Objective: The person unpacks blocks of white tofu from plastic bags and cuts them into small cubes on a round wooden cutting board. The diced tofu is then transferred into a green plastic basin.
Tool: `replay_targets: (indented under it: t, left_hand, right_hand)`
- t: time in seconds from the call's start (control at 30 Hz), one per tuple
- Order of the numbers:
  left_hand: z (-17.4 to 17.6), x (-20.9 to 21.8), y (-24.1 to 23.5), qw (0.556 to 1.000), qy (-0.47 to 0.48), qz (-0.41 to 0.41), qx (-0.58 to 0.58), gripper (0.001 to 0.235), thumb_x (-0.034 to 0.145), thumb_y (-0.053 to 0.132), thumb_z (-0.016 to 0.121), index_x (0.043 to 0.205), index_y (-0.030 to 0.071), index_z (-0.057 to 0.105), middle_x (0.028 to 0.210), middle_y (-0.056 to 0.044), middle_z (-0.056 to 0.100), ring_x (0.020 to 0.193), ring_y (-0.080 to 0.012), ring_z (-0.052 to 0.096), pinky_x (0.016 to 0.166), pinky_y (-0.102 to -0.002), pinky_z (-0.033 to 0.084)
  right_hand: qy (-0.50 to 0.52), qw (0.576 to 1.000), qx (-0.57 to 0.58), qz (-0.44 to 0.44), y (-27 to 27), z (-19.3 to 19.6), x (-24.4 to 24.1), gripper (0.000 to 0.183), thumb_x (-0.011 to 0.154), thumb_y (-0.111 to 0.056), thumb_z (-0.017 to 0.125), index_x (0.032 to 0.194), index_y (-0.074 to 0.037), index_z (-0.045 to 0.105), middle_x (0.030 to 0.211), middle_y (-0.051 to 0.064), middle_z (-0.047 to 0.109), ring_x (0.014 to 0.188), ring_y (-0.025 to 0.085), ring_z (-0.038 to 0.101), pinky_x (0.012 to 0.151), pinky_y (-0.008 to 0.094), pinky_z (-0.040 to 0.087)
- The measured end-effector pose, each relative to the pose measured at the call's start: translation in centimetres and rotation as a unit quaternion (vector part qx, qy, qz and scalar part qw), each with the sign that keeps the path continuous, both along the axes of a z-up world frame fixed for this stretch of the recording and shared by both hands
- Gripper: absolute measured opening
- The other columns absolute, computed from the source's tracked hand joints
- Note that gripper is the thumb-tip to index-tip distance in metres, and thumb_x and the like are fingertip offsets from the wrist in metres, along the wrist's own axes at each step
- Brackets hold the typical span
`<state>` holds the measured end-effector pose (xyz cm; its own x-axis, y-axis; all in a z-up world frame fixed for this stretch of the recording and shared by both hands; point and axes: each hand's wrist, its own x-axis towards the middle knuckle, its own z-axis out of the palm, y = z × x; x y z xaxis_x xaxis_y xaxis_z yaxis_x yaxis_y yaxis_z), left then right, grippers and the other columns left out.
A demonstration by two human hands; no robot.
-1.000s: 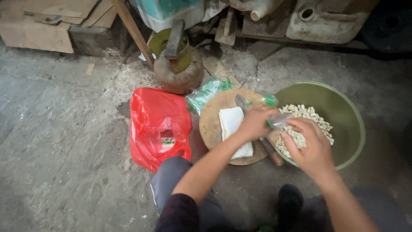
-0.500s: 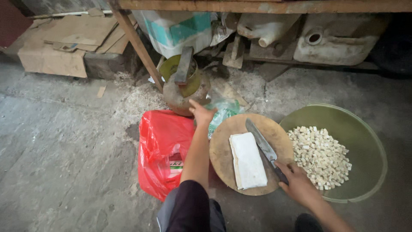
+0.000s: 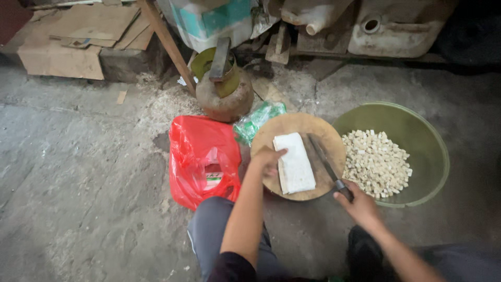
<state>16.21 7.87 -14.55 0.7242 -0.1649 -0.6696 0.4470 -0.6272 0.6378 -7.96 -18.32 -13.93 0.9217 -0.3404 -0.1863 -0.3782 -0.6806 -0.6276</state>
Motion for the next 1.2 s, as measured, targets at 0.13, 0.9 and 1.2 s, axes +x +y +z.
replay_targets:
  t: [0.13,0.9,1.2]
  left_hand:
    - [-0.8,-4.7,-2.5,0.996,-0.034,0.056,-0.057,0.057,0.077,0.042,0.086,0.113,0.001,0.071,0.097,-0.014,0.075,0.071,-0.0273,0.068,0.055,-0.042,0.056]
    - [-0.1,-5.3,-4.4,0.968,-0.187,-0.141,0.084,0.128,0.048,0.04,0.096,0.148,-0.006,0.031,0.145,-0.027,0.046,0.13,-0.0378,0.052,0.107,-0.048,0.047]
    - [7.0,-4.8,-7.2,0.872,-0.216,-0.324,0.296,0.165,0.04,0.062,0.099,0.163,0.002,0.006,0.173,-0.015,-0.003,0.159,-0.0356,0.002,0.108,-0.088,0.003]
  right_hand:
    - [-0.086,0.995,0.039,0.023,3.2,-2.7,-1.6,0.066,0.085,-0.048,0.071,0.141,-0.016,0.057,0.116,0.019,0.073,0.101,0.035,0.074,0.083,0.041,0.057]
    - [-0.003,1.0,-0.029,0.0,3.3,3.5,-0.2,0.059,0.088,-0.031,0.06,0.144,-0.021,0.044,0.106,0.026,0.071,0.1,0.047,0.069,0.087,0.056,0.054]
    - [-0.018,0.998,-0.065,-0.009,6.4,4.9,0.3,0.047,0.1,-0.044,0.052,0.133,-0.011,0.051,0.106,0.027,0.07,0.098,0.049,0.067,0.083,0.058,0.052]
